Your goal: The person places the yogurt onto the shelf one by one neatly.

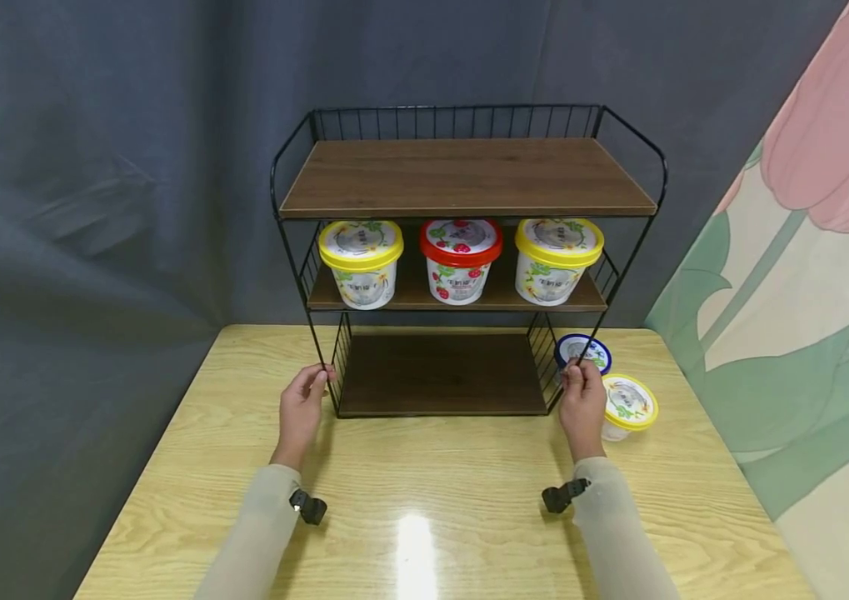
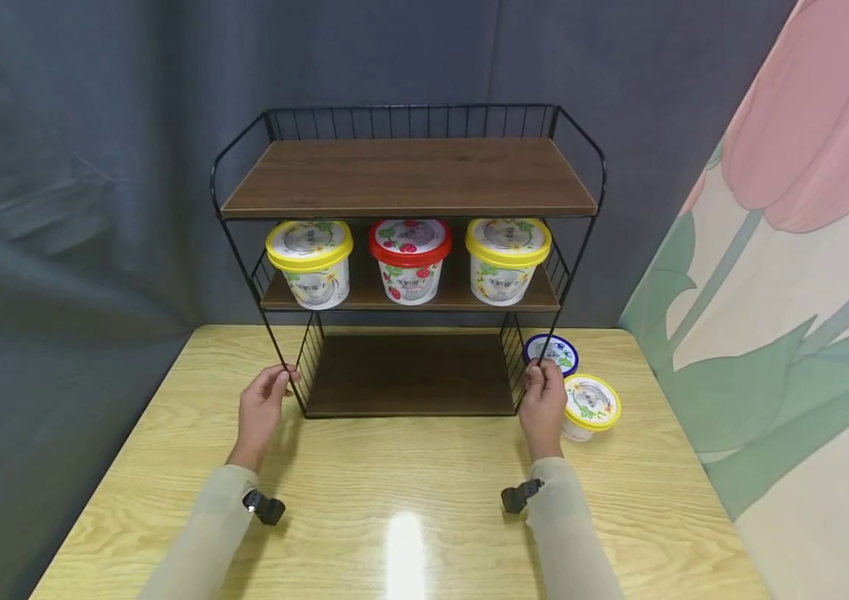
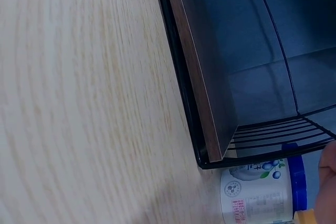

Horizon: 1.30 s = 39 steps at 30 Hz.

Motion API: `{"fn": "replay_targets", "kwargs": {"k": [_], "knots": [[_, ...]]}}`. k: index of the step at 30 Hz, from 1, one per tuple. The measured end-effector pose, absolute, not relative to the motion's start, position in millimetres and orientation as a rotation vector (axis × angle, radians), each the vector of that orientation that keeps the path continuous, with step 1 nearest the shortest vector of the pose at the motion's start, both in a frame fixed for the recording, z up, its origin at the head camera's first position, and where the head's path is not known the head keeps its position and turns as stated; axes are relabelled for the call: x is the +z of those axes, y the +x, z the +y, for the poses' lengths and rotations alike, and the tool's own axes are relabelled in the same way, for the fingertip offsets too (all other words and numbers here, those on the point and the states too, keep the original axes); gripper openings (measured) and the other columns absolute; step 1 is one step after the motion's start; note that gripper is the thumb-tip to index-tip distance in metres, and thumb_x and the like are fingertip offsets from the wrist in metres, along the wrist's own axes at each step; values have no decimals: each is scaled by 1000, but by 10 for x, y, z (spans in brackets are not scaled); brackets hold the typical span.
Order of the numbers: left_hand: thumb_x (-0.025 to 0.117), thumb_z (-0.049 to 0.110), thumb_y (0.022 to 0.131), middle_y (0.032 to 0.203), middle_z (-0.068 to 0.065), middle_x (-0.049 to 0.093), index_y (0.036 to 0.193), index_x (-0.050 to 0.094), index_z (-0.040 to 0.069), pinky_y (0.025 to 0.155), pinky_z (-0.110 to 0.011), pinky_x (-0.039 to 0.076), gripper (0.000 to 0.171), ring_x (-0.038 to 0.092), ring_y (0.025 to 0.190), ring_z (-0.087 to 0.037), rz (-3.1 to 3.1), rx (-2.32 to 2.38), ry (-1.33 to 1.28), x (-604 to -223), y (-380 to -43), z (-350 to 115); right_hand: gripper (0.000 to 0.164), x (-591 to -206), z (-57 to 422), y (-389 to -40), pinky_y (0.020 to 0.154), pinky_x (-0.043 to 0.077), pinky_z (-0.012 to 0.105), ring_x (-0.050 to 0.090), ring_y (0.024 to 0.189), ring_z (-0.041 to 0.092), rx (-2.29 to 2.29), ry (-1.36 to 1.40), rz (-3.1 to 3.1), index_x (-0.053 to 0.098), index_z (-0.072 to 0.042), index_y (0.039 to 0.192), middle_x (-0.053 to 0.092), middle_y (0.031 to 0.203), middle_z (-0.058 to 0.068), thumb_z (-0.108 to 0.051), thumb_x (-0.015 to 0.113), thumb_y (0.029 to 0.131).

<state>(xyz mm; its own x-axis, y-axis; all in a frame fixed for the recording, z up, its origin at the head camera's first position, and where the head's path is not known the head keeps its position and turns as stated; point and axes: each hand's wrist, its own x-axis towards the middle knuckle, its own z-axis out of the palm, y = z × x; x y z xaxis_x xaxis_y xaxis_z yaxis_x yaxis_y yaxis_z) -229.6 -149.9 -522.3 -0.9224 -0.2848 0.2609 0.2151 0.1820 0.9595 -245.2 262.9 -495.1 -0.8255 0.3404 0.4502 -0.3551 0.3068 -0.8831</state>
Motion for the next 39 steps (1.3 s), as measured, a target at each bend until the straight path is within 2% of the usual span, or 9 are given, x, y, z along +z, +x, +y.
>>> {"fn": "replay_targets", "kwargs": {"k": [3,6,11,17,23,27,32,35,39], "knots": [[55,17,102,111,-27,69,115,67,-3,86,-20,52,27,64,94,2,-2036,-1816,81,-5246,-2299,-1464,28,-4954,2634,-2452,71,44,8,52,79,4,1572,15,-2004,51,19,102,55,90,15,-7,44,105],[54,12,102,114,-31,67,116,65,-7,88,-12,49,26,63,97,3,-2019,-1843,87,-5149,-2230,-1415,28,-4954,2636,-2447,71,44,9,52,79,5,1576,16,-2002,51,20,103,54,90,15,-7,44,105],[53,10,102,114,-31,66,118,65,-7,91,-8,46,26,64,102,-3,-2025,-1845,114,-5159,-2212,-1394,28,-4941,2639,-2436,71,44,9,53,79,8,1560,24,-2005,51,20,103,55,90,17,-6,44,105],[51,13,104,114,-21,69,121,65,-3,92,-10,46,28,64,110,-19,-2034,-1828,88,-5266,-2263,-1380,23,-4951,2699,-2443,68,43,10,51,76,7,1527,34,-2016,53,17,100,54,87,17,-4,45,104],[53,18,103,116,-17,67,123,64,-2,96,-10,44,30,62,106,-2,-2026,-1886,81,-5275,-2263,-1349,23,-5181,2855,-2558,63,42,10,53,74,5,1509,7,-2031,57,14,103,57,87,15,-7,47,104],[53,17,103,117,-22,66,124,63,-5,94,-9,44,32,61,104,1,-2050,-1872,65,-5194,-2221,-1308,25,-5222,2889,-2538,72,43,6,55,83,-3,1457,-66,-2041,62,8,107,59,95,5,-14,51,104],[52,11,103,113,-26,67,120,64,-7,88,-8,43,28,64,106,-20,-2086,-1750,75,-5045,-2110,-1271,22,-5249,2872,-2460,76,39,6,49,96,-8,1330,-98,-2152,66,-3,116,62,109,8,-16,55,102],[51,9,103,113,-27,67,119,64,-6,87,-8,44,26,62,108,-35,-2065,-1733,73,-5024,-2075,-1276,22,-5269,2865,-2416,73,38,7,49,100,0,1255,-31,-2223,65,-2,120,63,114,16,-7,57,100],[51,9,103,113,-31,65,119,63,-9,87,-8,43,27,60,109,-43,-2048,-1703,36,-5015,-2065,-1296,26,-5279,2889,-2375,73,35,5,51,101,14,1163,64,-2252,64,3,121,64,111,23,2,58,95]]}}
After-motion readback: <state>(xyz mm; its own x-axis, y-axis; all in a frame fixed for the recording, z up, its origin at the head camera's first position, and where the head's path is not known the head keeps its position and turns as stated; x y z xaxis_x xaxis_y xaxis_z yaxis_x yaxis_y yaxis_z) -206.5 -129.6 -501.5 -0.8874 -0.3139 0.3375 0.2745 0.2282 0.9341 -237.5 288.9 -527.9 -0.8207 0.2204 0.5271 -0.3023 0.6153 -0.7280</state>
